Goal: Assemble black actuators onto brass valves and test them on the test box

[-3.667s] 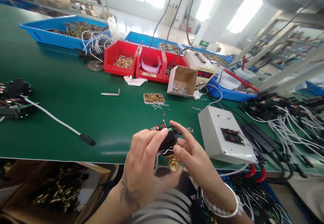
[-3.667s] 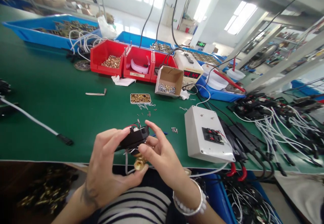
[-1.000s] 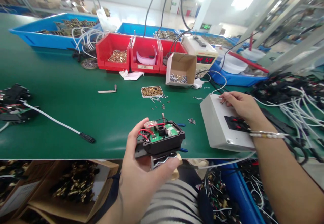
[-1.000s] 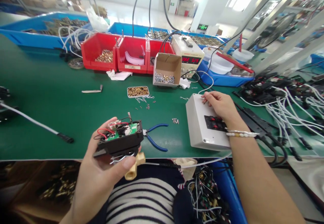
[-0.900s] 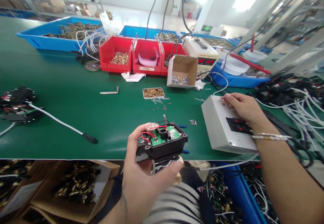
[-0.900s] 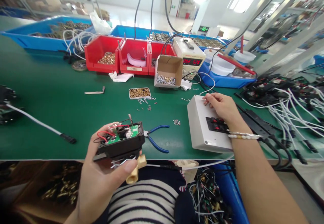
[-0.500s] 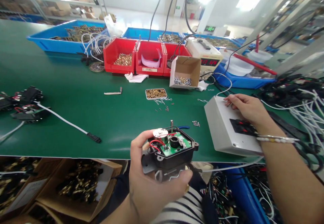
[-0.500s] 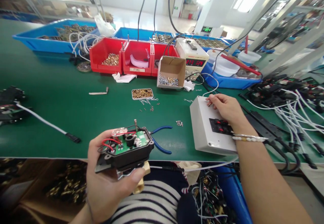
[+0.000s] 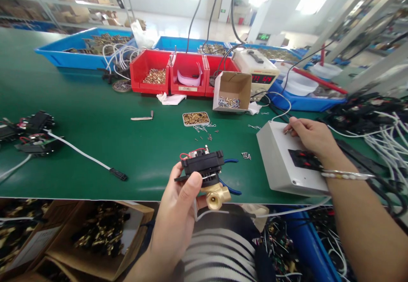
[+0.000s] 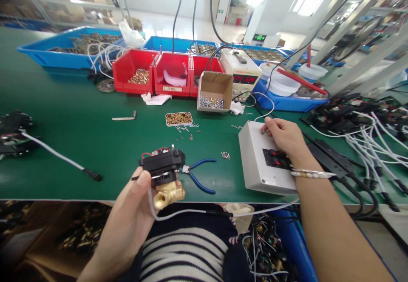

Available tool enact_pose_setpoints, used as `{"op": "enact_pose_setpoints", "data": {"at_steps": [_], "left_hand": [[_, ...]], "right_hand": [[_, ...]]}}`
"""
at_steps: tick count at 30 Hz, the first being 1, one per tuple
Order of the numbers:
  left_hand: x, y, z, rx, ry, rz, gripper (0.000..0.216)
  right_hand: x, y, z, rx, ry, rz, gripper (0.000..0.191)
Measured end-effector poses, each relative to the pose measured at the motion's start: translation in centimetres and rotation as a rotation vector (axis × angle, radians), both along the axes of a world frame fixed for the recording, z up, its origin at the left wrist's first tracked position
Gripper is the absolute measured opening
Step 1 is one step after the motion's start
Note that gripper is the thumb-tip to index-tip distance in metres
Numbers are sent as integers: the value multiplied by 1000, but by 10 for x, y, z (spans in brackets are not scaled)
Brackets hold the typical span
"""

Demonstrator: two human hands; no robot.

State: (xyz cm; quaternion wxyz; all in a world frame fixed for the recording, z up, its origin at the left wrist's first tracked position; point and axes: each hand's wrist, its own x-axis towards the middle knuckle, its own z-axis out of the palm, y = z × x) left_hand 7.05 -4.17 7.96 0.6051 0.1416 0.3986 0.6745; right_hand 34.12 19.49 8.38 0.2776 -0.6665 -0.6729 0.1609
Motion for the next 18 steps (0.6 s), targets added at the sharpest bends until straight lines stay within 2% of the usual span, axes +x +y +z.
{"op": "enact_pose_setpoints", "data": {"at_steps": [6, 11, 18], "left_hand": [[-1, -3, 1, 14, -50, -10, 45], [-2, -6, 8, -7, -36, 27, 51], [5, -9, 15, -12, -16, 56, 41]], "right_hand": [[-1, 0, 1, 5, -28, -11, 59], [2, 0, -1, 6, -18, 3, 61], [1, 1, -1, 5, -10, 6, 61]]}}
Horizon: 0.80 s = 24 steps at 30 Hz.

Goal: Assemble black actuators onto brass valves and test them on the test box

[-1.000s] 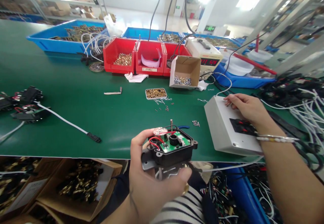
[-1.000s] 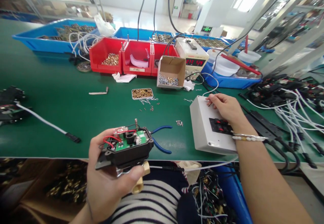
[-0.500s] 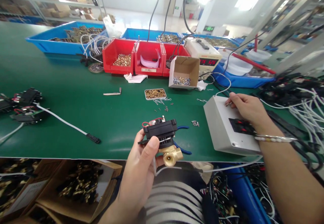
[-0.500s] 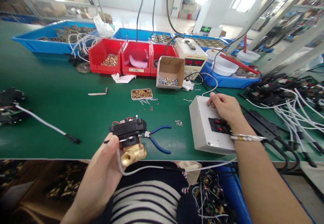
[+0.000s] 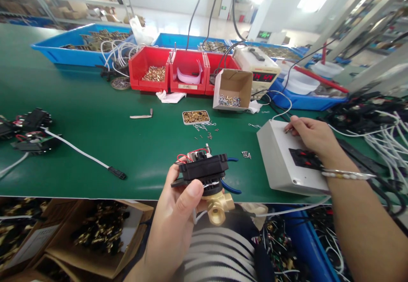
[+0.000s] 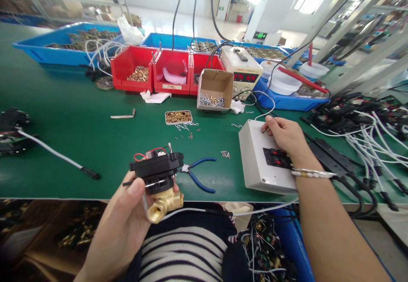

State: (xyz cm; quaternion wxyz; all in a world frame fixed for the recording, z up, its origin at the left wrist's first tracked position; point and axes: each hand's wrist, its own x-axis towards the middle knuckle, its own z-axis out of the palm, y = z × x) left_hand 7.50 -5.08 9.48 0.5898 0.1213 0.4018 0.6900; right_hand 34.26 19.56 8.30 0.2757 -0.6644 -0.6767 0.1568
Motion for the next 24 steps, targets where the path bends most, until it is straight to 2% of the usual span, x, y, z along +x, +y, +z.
{"op": "enact_pose_setpoints", "data": {"at_steps": [6, 14, 18, 24], "left_hand": [[-2, -1, -4, 4, -23, -23, 47], [1, -3, 4, -55, 1, 17, 46], [0, -3, 3, -42, -8, 38, 45], [-6, 2, -5, 31, 40, 67, 59]], "right_hand": [[-1, 0, -1, 0, 6, 4, 58], [3, 0, -2, 18, 7, 16, 66], [2, 0, -1, 21, 8, 16, 67], [2, 0, -2, 17, 36, -11, 62]]}}
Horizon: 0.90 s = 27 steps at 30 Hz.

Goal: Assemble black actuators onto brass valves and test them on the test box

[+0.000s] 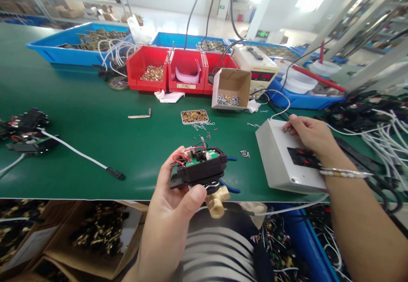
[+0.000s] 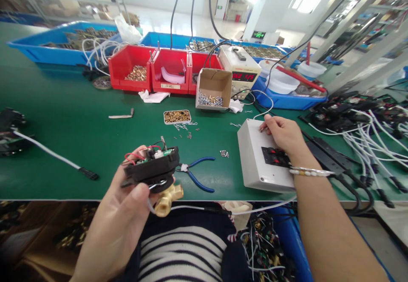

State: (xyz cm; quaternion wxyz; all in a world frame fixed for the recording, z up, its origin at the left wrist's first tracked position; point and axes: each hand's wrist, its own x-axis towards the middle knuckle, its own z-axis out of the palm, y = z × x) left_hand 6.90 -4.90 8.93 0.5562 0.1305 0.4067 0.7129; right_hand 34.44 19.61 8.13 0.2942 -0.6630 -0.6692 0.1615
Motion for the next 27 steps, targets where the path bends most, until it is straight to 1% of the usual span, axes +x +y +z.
{"op": "enact_pose_setpoints", "data": {"at_steps": [2, 6, 10, 14, 22, 27], "left_hand": [[-2, 3, -2, -8, -21, 1, 57], [-4, 5, -5, -44, -143, -96, 38], [-4, 3, -8, 3, -226, -157, 25], [-5, 1, -10, 37, -226, -166, 26], [-4, -1, -10, 31, -237, -153, 28], [-3, 0, -7, 37, -268, -153, 26]], "right_hand": [[1, 0, -1, 6, 9, -19, 61], [2, 2, -2, -2, 48, -45, 65], [2, 4, -2, -14, 109, -28, 73], [5, 3, -4, 3, 121, -3, 77], [7, 1, -5, 2, 85, 24, 84], [6, 1, -4, -10, 65, 24, 83]]}}
